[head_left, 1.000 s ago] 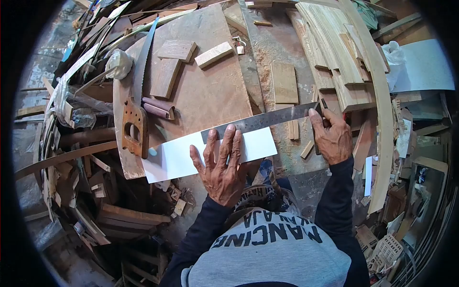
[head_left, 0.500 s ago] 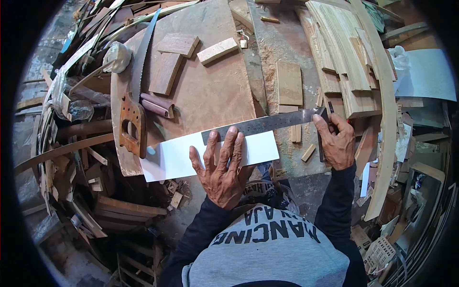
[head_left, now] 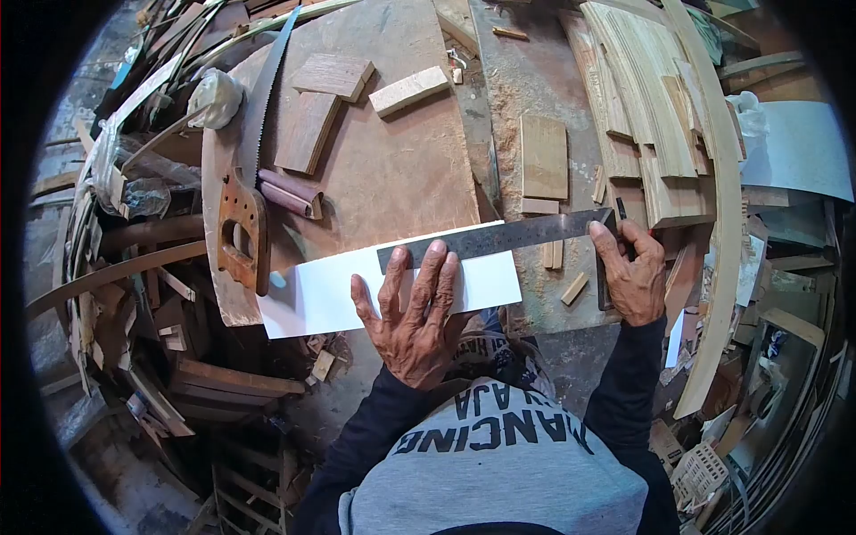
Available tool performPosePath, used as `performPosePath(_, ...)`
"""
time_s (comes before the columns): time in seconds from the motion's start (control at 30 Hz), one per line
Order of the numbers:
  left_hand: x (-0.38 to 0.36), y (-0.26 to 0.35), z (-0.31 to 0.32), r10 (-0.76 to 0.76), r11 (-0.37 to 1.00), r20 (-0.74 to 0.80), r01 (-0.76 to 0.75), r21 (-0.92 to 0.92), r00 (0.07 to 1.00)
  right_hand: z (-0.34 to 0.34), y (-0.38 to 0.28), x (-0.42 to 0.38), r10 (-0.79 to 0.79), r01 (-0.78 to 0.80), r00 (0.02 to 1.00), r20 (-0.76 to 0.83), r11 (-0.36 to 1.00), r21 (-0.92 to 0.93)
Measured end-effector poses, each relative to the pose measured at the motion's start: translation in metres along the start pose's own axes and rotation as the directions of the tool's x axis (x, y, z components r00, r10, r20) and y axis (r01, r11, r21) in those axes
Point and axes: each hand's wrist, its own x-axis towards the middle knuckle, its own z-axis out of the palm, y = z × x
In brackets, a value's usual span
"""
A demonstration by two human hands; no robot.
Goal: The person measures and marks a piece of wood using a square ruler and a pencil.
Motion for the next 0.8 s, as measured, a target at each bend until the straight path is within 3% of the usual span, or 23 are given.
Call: performPosePath(0.8,0.001,0.0009,-0.0045,-0.002,1.0,0.071,0.0,0.028,0.997,0.0005,-0.002,0.0017,-0.001,0.001,1.0,-0.008,1.0,0.023)
